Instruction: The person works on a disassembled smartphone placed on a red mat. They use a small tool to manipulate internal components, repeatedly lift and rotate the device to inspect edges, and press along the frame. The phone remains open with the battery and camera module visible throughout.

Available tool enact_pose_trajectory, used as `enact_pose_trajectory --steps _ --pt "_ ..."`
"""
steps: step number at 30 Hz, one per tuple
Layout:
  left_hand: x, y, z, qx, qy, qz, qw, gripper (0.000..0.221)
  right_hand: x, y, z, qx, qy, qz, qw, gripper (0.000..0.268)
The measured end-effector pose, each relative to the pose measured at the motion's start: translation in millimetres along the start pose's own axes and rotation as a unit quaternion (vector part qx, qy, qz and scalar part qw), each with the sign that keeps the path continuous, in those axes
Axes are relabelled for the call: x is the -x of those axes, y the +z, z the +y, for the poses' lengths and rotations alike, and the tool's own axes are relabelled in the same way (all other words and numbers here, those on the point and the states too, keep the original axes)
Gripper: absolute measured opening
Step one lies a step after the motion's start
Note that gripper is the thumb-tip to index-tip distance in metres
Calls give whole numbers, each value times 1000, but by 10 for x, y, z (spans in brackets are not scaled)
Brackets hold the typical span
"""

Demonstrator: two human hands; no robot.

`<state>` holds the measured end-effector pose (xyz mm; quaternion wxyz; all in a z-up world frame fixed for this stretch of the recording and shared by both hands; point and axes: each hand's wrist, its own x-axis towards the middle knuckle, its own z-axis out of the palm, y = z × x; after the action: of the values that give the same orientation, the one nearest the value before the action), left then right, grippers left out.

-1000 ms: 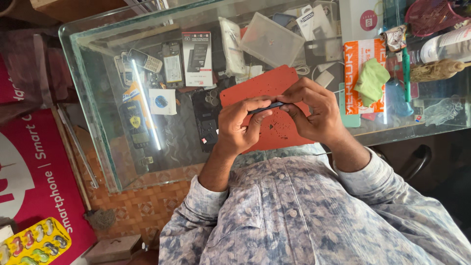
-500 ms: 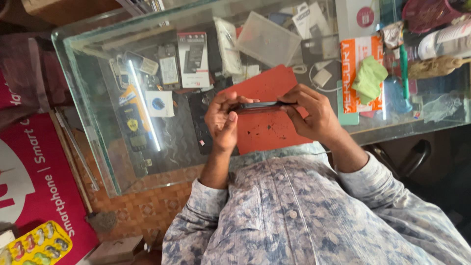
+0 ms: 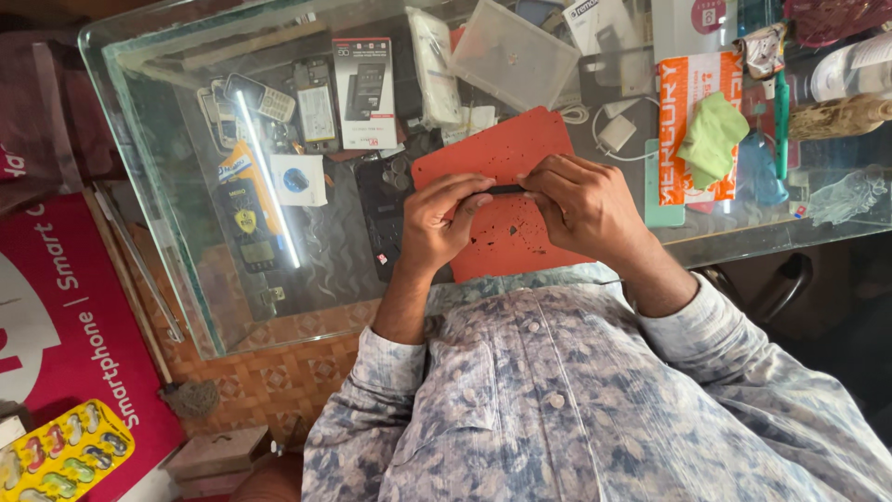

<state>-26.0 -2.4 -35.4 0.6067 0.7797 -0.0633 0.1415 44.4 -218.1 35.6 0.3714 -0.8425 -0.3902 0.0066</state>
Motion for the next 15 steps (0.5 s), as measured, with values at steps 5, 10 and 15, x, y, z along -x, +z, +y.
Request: enact_pose_trajectory --steps 5,10,15 --pt "20 7 -42 -17 16 -8 1000 13 -40 -27 -57 17 5 -5 1000 20" --pt "2 -16 -28 -37 30 -16 999 15 -121 -63 -123 11 -17 -22 1000 26" --pt "-12 -8 23 -33 26 -5 999 15 -107 110 -119 -5 -13 -12 1000 16"
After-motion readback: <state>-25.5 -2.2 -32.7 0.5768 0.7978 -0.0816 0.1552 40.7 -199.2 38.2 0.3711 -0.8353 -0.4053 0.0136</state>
